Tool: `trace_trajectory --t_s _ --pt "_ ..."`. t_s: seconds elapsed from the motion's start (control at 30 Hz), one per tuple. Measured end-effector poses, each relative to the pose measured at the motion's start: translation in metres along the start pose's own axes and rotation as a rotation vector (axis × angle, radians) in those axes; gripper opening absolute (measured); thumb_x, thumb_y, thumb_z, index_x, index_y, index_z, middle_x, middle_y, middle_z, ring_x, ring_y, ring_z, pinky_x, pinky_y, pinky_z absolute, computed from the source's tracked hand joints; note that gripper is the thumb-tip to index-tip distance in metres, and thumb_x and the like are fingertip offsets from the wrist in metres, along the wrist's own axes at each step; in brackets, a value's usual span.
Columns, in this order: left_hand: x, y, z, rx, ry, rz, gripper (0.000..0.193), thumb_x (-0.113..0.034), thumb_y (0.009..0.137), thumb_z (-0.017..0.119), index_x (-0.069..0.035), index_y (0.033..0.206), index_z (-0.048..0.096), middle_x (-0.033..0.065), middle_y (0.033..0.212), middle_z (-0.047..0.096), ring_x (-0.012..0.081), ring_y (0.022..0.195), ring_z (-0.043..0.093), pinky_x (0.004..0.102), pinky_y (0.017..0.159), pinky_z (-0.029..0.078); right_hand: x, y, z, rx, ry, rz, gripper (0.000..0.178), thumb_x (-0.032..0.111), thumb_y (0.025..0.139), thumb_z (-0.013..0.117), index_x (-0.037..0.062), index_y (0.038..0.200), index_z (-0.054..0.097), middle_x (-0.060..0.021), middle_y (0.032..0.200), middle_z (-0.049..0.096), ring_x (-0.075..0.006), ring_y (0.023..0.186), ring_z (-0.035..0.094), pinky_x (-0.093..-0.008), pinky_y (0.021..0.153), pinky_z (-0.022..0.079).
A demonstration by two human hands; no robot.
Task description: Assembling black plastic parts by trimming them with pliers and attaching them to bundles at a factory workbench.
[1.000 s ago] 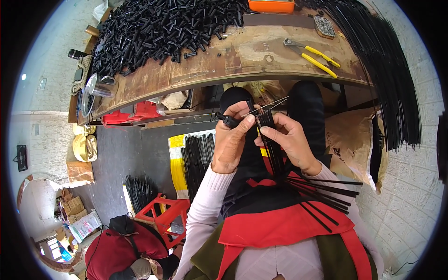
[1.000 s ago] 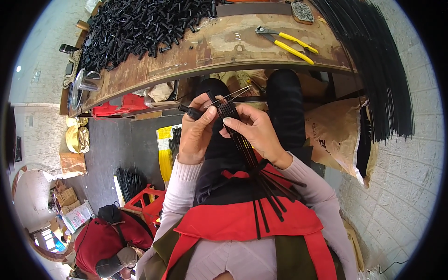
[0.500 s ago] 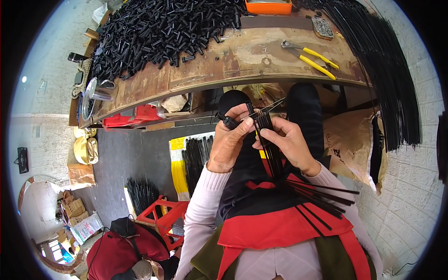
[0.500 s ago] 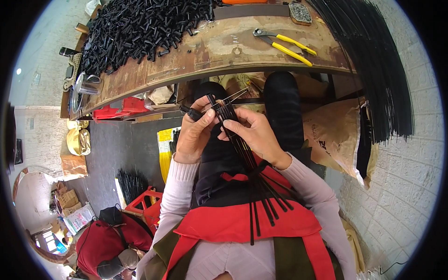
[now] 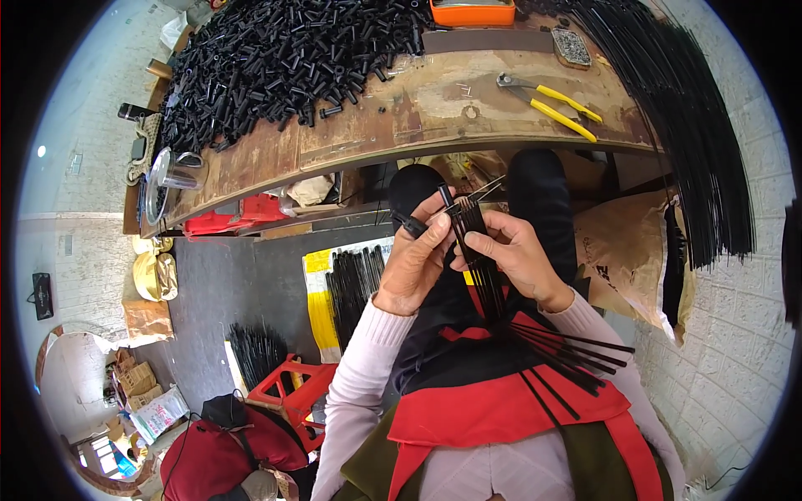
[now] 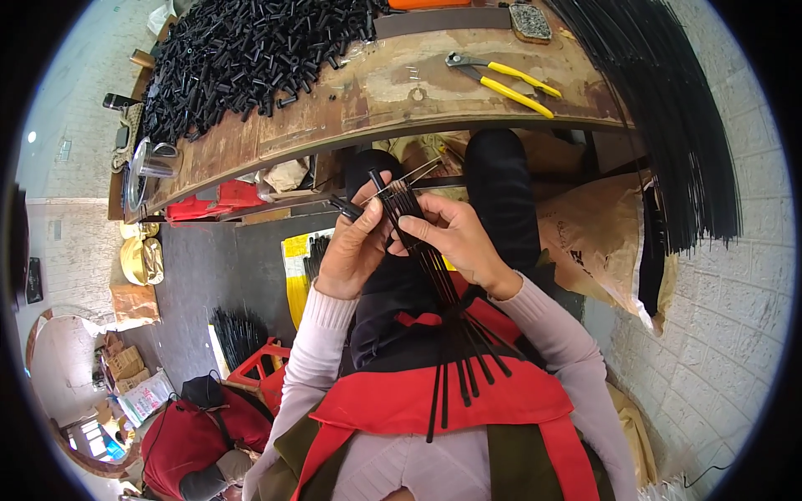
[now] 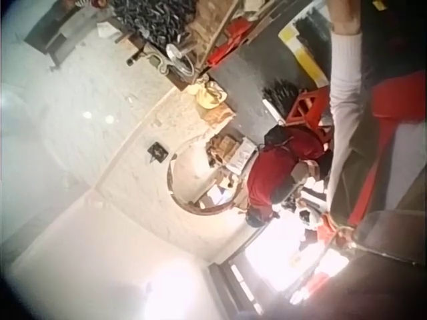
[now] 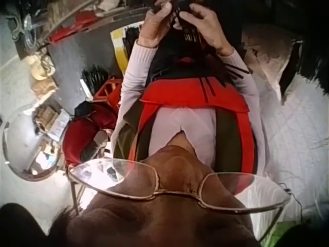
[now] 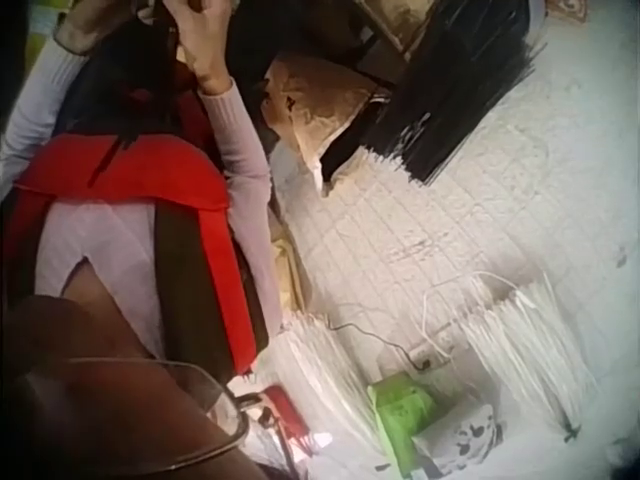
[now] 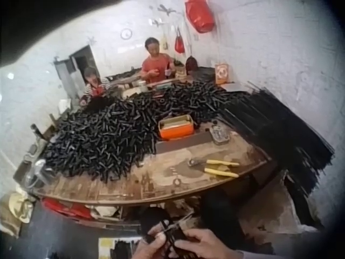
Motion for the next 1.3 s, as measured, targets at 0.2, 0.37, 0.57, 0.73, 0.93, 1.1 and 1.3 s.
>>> trace_trajectory --t_s 0.2,0.37,0.57,0.73,0.93,1.1,1.3 --pt "0.004 0.002 -0.008 0.024 0.085 -0.038 0.051 -0.036 0.099 0.058 -0.002 0.137 0.048 0.0090 0.123 0.062 0.0101 0.078 0.063 0.0249 0.064 0.055 -0.008 0.004 -0.002 0.020 0.068 0.038 0.022 0.014 0.098 0.062 -0.0029 0.112 0.061 -0.0086 0.097 0.067 -0.0187 0.081 0.069 -0.0305 0.076 0.058" --pt "0.004 0.006 -0.006 0.084 0.068 -0.084 0.050 -0.036 0.099 0.058 -0.001 0.134 0.050 0.0091 0.127 0.061 0.0092 0.079 0.062 0.0233 0.065 0.053 -0.012 0.006 -0.005 0.046 0.235 0.076 0.022 0.014 0.098 0.060 -0.0026 0.112 0.060 -0.0094 0.097 0.066 -0.0190 0.080 0.068 -0.0313 0.076 0.057" --pt "0.016 -0.005 -0.004 -0.018 0.048 -0.019 0.053 -0.038 0.100 0.057 -0.005 0.140 0.045 0.0117 0.134 0.057 0.0143 0.103 0.063 0.0305 0.082 0.055 -0.008 0.001 0.003 0.032 0.064 -0.015 0.026 0.013 0.100 0.057 -0.0026 0.121 0.055 -0.0081 0.096 0.064 -0.0169 0.080 0.065 -0.0343 0.080 0.058" --pt "-0.038 0.018 0.011 0.017 0.112 0.280 0.061 -0.041 0.099 0.057 -0.006 0.146 0.038 0.0128 0.147 0.047 0.0232 0.136 0.043 0.0442 0.112 0.036 -0.008 0.000 0.007 0.024 0.088 0.015 0.030 0.014 0.102 0.054 -0.0007 0.128 0.052 -0.0071 0.095 0.060 -0.0153 0.083 0.061 -0.0398 0.084 0.058" --pt "-0.063 0.040 0.027 0.267 0.607 -0.061 0.061 -0.040 0.098 0.058 -0.001 0.142 0.044 0.0129 0.147 0.047 0.0239 0.136 0.044 0.0396 0.112 0.037 -0.008 -0.001 0.016 0.096 0.052 0.017 0.032 0.013 0.102 0.053 0.0006 0.132 0.051 -0.0072 0.095 0.059 -0.0159 0.084 0.061 -0.0424 0.086 0.058" --pt "-0.045 0.016 0.015 0.227 0.251 -0.068 0.058 -0.034 0.093 0.068 -0.001 0.137 0.048 0.0135 0.127 0.061 0.0205 0.121 0.056 0.0341 0.104 0.044 -0.009 0.000 0.013 0.078 0.054 0.034 0.033 0.013 0.102 0.053 -0.0011 0.132 0.051 -0.0081 0.095 0.060 -0.0163 0.084 0.061 -0.0427 0.085 0.058" --pt "-0.053 0.022 -0.002 -0.125 0.390 0.245 0.033 -0.009 0.083 0.080 -0.006 0.109 0.060 0.0001 0.095 0.064 0.0078 0.089 0.059 0.0222 0.082 0.048 -0.007 -0.001 0.018 0.047 0.085 0.049 0.029 0.013 0.101 0.054 -0.0015 0.126 0.053 -0.0085 0.094 0.060 -0.0168 0.082 0.062 -0.0429 0.084 0.058"
Point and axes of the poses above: each hand's wrist, its own y-axis towards the middle knuckle, its own z-axis out of the palm, x = y × z, the point moved 4 cm from there along y, towards the middle knuckle
